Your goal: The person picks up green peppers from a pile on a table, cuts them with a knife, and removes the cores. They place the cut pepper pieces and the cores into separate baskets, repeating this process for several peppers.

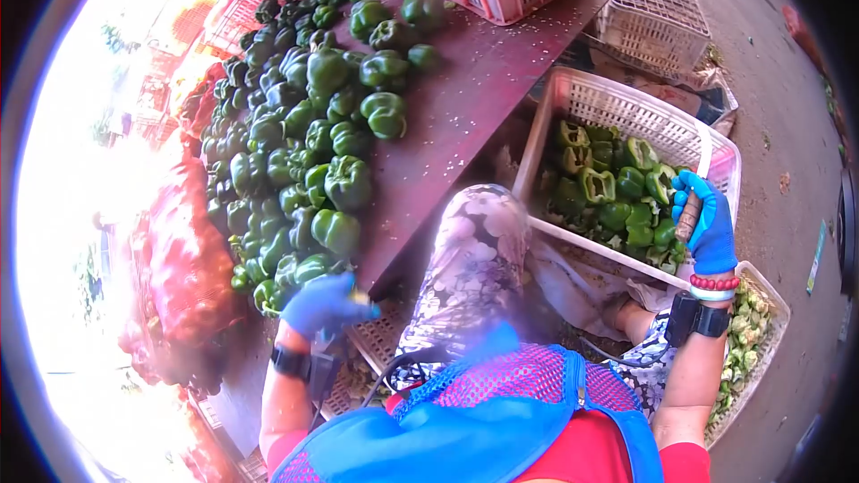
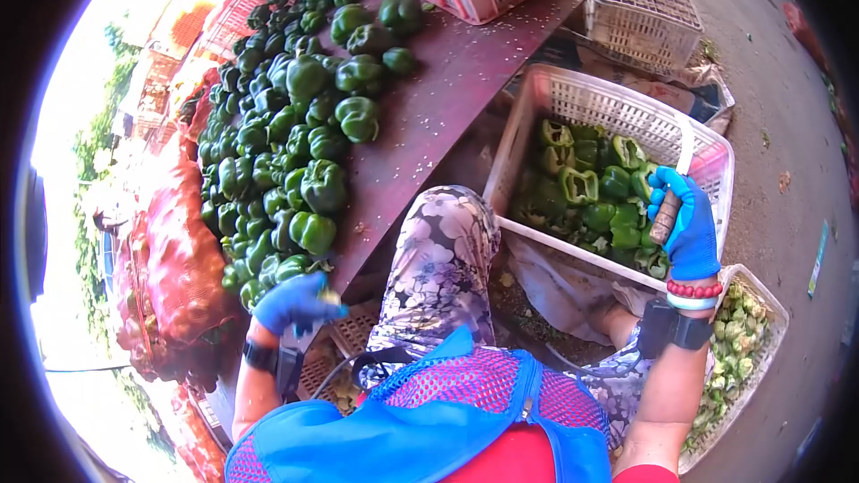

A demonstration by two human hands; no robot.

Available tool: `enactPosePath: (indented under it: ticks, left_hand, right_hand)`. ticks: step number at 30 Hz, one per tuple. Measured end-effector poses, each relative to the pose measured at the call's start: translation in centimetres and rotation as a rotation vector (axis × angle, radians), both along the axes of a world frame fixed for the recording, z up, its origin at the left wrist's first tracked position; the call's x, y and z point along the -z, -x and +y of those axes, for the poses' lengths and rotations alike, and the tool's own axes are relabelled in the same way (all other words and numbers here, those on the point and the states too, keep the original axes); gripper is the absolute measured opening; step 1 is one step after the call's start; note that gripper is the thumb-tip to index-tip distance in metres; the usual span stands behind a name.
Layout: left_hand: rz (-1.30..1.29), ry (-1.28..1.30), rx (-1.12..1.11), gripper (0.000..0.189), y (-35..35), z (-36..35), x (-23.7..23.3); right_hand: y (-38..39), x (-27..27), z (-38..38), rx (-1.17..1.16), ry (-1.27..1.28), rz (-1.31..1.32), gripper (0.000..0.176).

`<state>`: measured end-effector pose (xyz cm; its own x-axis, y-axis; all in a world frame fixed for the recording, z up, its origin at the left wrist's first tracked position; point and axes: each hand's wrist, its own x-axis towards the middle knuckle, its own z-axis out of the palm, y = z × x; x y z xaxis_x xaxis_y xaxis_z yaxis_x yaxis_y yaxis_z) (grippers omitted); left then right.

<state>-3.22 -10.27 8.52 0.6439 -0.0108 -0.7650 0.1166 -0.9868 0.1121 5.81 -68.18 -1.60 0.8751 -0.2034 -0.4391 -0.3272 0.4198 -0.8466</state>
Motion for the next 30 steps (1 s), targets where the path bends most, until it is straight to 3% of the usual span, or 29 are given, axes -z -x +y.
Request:
enactPosePath:
  ticks: [2, 5, 7, 8, 9, 10, 12, 14, 15, 18, 20, 21, 22, 24, 26, 27, 29, 30]
  left_hand:
    - [-0.271, 0.013, 0.103, 0.053, 2.2, 1.2, 0.0]
    - [-0.596, 0.136, -0.286, 0.051, -3.8, -3.8, -0.2]
    - [-0.761, 0.250, -0.373, 0.051, -10.0, -6.0, 1.4]
    - [-1.130, 0.109, -0.194, 0.047, -13.6, -5.5, 5.1]
    - [-1.141, 0.125, -0.212, 0.082, -16.9, -6.1, 6.2]
    - [-1.012, -0.004, -0.255, 0.095, -20.4, -6.0, 8.0]
    - [-1.008, -0.032, -0.472, 0.092, -24.7, -7.0, 11.1]
    - [-1.000, -0.102, -0.575, 0.086, -26.1, -9.3, 11.2]
    - [-1.020, -0.100, -0.596, 0.071, -25.9, -10.5, 10.8]
    - [-1.198, -0.056, -0.355, 0.069, -25.3, -10.8, 11.9]
    - [-1.081, 0.136, -0.416, 0.046, -25.4, -12.1, 10.5]
    - [-0.963, 0.503, -0.402, 0.030, -27.8, -12.3, 13.8]
    - [-0.898, 0.715, -0.354, 0.030, -25.8, -14.3, 10.7]
    - [-0.674, 1.139, -0.288, 0.030, -21.9, -18.3, 4.3]
    - [-0.834, 1.141, 0.146, 0.046, -21.3, -23.2, 5.7]
    - [-0.875, 0.959, 0.343, 0.045, -19.5, -25.0, 4.3]
    - [-1.043, 1.074, 0.578, 0.058, -17.2, -27.9, 5.1]
    - [-1.021, 0.901, 0.645, 0.072, -16.1, -28.0, 3.8]
  right_hand:
    - [0.1, 0.2, 0.5, 0.019, -0.111, -0.009, 0.021]
    - [-0.2, 1.4, 1.3, 0.051, -0.270, -0.019, 0.021]
    - [-0.4, 2.3, 1.4, 0.070, -0.380, -0.029, 0.023]
    - [-0.5, 2.1, 1.5, 0.109, -0.401, -0.017, 0.023]
    - [-0.7, 2.0, 1.8, 0.150, -0.423, -0.005, 0.024]
    - [-0.7, 1.9, 2.1, 0.193, -0.448, 0.008, 0.024]
    - [-0.7, 1.3, 2.5, 0.155, -0.444, -0.051, 0.025]
    - [-0.8, 0.8, 2.8, 0.131, -0.425, -0.074, 0.025]
    - [-0.9, 0.2, 3.3, 0.147, -0.408, -0.062, 0.025]
    - [-0.7, -1.7, 4.6, -0.035, -0.183, -0.072, 0.024]
    - [-1.0, -1.9, 6.0, -0.147, -0.144, -0.039, 0.027]
    - [-1.2, -0.9, 6.5, -0.127, -0.135, -0.059, 0.026]
    - [-1.7, 1.3, 5.8, -0.210, -0.290, -0.082, 0.018]
    - [-2.8, 4.0, 6.1, -0.178, -0.379, -0.068, 0.025]
    - [-2.9, -0.8, 8.8, -0.298, -0.453, -0.068, 0.032]
    - [-3.2, -0.6, 9.1, -0.318, -0.451, -0.084, 0.034]
    - [-3.1, 1.1, 8.7, -0.337, -0.444, -0.125, 0.039]
    - [-3.1, 2.4, 8.0, -0.340, -0.442, -0.141, 0.042]
